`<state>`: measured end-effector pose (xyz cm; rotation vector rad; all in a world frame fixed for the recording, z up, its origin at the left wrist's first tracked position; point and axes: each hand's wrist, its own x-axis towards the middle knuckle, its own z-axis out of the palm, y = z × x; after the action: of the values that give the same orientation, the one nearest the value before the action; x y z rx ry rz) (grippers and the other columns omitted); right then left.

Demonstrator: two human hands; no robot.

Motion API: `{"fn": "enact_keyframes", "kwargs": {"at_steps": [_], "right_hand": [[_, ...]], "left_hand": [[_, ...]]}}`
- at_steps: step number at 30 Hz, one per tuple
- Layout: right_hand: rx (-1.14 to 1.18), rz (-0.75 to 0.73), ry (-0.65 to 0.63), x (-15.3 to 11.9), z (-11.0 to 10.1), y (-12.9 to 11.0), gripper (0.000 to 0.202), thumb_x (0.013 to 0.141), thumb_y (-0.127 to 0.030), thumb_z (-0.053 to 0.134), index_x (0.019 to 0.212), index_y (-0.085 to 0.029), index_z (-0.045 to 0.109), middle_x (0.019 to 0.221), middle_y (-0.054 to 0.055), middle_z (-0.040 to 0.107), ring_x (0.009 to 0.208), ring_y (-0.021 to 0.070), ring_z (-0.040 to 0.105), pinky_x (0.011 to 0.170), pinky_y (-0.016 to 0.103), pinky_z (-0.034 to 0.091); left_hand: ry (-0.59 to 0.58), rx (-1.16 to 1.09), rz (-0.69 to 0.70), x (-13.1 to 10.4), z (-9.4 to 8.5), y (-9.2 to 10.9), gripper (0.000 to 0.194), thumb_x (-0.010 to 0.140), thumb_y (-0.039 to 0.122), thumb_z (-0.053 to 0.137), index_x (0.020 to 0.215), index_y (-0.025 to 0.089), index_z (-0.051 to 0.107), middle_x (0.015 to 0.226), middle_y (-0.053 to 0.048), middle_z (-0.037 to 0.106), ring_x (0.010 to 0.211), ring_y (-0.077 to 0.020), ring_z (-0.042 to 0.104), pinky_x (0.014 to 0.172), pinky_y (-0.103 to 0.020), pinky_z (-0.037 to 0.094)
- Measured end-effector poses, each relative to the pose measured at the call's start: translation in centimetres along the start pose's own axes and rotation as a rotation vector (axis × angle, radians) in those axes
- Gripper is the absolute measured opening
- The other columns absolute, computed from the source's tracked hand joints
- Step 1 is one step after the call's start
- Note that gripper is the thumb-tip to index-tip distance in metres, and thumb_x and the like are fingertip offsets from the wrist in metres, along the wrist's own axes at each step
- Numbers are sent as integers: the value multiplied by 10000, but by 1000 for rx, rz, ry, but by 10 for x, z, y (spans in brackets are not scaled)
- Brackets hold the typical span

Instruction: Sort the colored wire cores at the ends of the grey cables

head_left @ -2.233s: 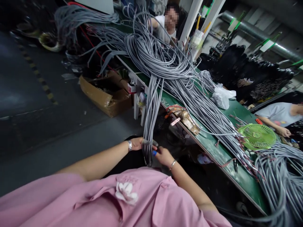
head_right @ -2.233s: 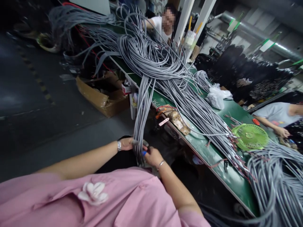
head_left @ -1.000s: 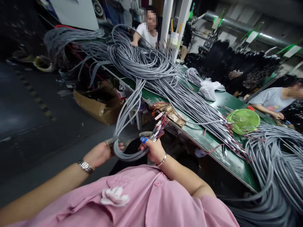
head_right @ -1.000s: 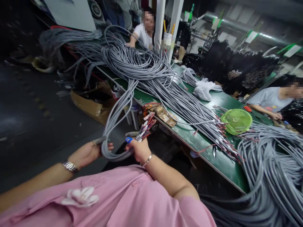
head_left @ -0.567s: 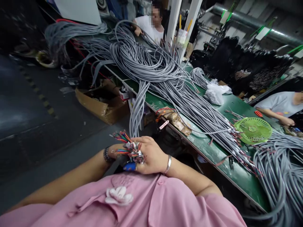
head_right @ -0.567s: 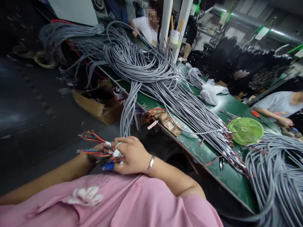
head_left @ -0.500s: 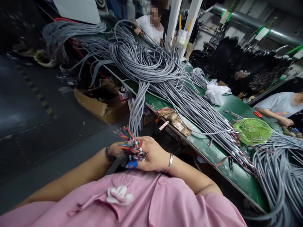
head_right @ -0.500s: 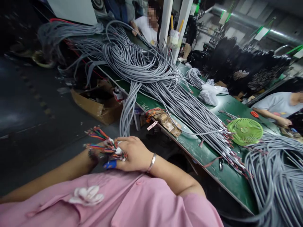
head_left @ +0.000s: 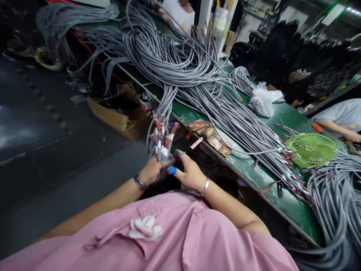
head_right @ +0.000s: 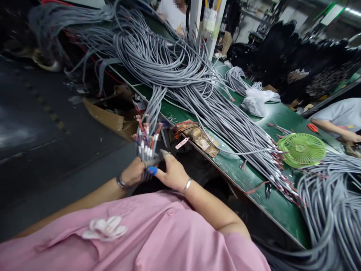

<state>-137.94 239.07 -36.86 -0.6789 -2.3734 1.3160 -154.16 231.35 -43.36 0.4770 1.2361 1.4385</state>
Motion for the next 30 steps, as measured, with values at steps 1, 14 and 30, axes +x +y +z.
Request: {"fn": "enact_keyframes", "kwargs": {"at_steps": [1,14,30], "right_hand": [[-10,32,0,-12,-2,12,601,816,-411,648,1356,-212,473,1257,108,588,1093,238,579,956,372,438],[476,391,33,-27,4,42,411,842,-445,585,1158,-183,565,786,-6,623,516,77,508,477,205,446],[741,438,341,-7,7,41,316,686,-422,738,783,-167,579,624,-30,596,463,69,516,444,196,426]], "left_hand": [[68,-9,-4,5,-12,-4,165,625,185,745,588,158,586,501,1,574,423,-118,526,431,-215,446],[-70,1,-79,-13,13,-10,260,738,360,721,667,129,627,550,-19,581,478,-118,551,495,-229,475],[-122,-100,-149,-5,12,-2,267,656,259,798,858,103,718,1010,-164,716,932,-281,678,768,-350,559]]}}
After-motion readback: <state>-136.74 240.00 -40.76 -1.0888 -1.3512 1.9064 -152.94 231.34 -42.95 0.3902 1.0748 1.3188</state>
